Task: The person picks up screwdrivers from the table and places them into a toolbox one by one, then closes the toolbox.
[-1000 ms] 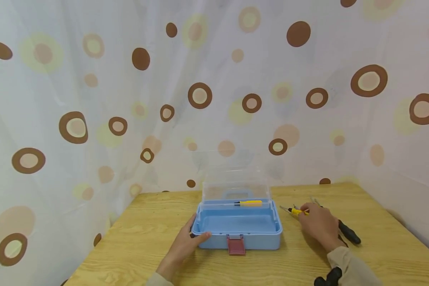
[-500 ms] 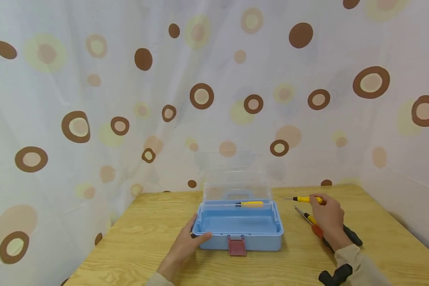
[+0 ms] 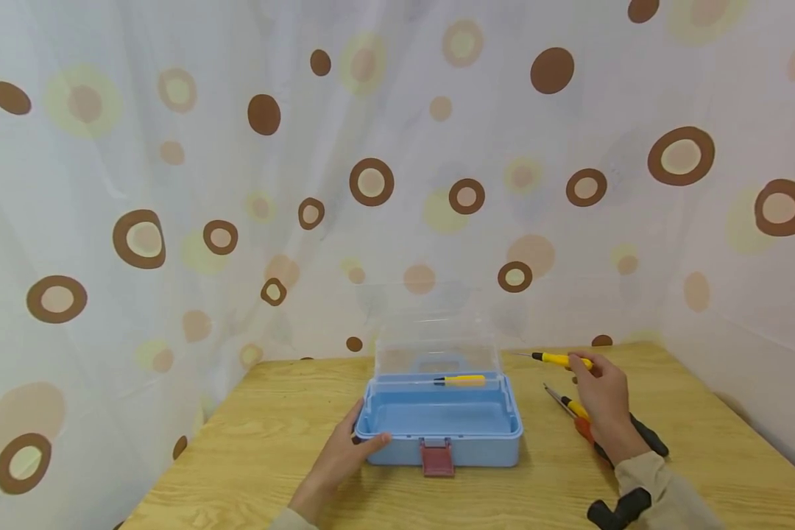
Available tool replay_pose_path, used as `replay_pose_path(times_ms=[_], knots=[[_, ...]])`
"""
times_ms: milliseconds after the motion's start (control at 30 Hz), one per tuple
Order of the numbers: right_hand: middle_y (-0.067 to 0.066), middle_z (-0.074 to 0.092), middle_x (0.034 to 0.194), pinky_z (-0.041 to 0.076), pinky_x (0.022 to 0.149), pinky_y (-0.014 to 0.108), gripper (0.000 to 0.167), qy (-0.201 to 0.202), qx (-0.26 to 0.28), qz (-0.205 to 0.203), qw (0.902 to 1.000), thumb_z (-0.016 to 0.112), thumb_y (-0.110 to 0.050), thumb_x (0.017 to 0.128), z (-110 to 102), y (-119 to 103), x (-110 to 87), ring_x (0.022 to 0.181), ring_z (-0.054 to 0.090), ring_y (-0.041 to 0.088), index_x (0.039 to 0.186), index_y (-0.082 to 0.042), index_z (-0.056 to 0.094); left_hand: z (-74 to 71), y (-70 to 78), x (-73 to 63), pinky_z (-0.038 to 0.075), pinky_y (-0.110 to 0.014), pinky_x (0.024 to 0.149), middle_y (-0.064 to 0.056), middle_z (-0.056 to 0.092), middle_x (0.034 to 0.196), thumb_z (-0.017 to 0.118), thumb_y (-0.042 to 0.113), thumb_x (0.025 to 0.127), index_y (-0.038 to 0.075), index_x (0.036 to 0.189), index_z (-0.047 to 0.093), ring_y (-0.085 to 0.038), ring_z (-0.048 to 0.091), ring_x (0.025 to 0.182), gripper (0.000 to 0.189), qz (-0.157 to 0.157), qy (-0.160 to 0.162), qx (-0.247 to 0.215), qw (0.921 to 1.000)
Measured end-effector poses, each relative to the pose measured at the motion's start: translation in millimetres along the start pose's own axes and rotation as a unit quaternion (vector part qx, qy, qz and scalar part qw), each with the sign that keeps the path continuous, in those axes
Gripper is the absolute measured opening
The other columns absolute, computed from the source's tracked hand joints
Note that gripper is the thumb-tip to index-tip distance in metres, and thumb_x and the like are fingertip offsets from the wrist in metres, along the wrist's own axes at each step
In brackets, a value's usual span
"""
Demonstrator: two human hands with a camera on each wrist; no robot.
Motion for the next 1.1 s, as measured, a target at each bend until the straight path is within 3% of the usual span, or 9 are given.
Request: replay_pose_path(times_ms=[233,333,567,800,933,1100], knots=[[-0.013,0.065,0.090,0.050,0.063,0.021,0.030,-0.061,0.105,0.005,0.9926,0.060,-0.041,0.098,3,-2,-1.5,0.075,0.058,0.006,0.117,-0.018,0.064,1.3,-0.8,0.5,0.031,-0.056,0.110,-0.026,0.025,0.157,0.076,0.036,0.088,0.000,0.157,0.014,-0.043,0.029,0.141,0.099,-0.004,0.000,-0.008,1.0000],[-0.011,0.065,0.091,0.050,0.064,0.021,0.030,-0.074,0.128,0.009,0.9890,0.061,-0.040,0.097,8,-4,-2.3,0.076,0.058,0.006,0.118,-0.018,0.065,1.2,-0.9,0.3,0.032,-0.055,0.110,-0.026,0.025,0.157,0.076,0.036,0.088,0.000,0.157,0.013,-0.043,0.029,0.141,0.099,-0.004,-0.002,-0.013,0.9999],[-0.009,0.063,0.096,0.050,0.066,0.022,0.041,-0.087,0.080,-0.018,0.9928,0.057,-0.042,0.099,29,-18,-2.6,0.078,0.057,0.008,0.124,-0.010,0.061,-2.7,0.7,-2.0,0.035,-0.055,0.108,-0.028,0.026,0.155,0.076,0.039,0.087,-0.001,0.157,0.013,-0.044,0.032,0.139,0.101,0.005,-0.003,-0.013,0.9999],[-0.010,0.066,0.092,0.050,0.065,0.020,0.042,-0.096,0.099,-0.003,0.9904,0.063,-0.042,0.095,46,-26,-0.8,0.077,0.056,0.009,0.123,-0.010,0.063,-4.5,1.4,-1.2,0.033,-0.056,0.109,-0.027,0.027,0.155,0.076,0.038,0.088,0.000,0.157,0.014,-0.044,0.032,0.139,0.099,0.010,0.001,0.004,0.9999],[-0.009,0.068,0.094,0.050,0.071,0.022,0.054,-0.100,0.052,-0.004,0.9936,0.064,-0.046,0.094,58,-28,-1.3,0.082,0.055,0.012,0.128,-0.005,0.059,-2.4,0.4,-1.6,0.032,-0.056,0.109,-0.028,0.027,0.155,0.075,0.036,0.088,-0.001,0.156,0.015,-0.044,0.033,0.139,0.098,0.011,0.002,0.013,0.9999],[0.004,0.070,0.106,0.048,0.076,0.025,0.060,-0.107,0.003,-0.004,0.9943,0.062,-0.048,0.095,74,-35,-3.3,0.093,0.053,0.019,0.133,-0.002,0.056,-0.2,-1.2,-0.1,0.031,-0.056,0.110,-0.026,0.027,0.156,0.076,0.037,0.088,0.001,0.157,0.016,-0.043,0.031,0.140,0.099,0.001,0.003,0.012,0.9999]])
Point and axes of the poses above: each hand's wrist, its own x-axis towards the middle knuckle, its own z-axis out of the palm, y = z × x, the point moved 2 cm from there along x, towards the middle knuckle
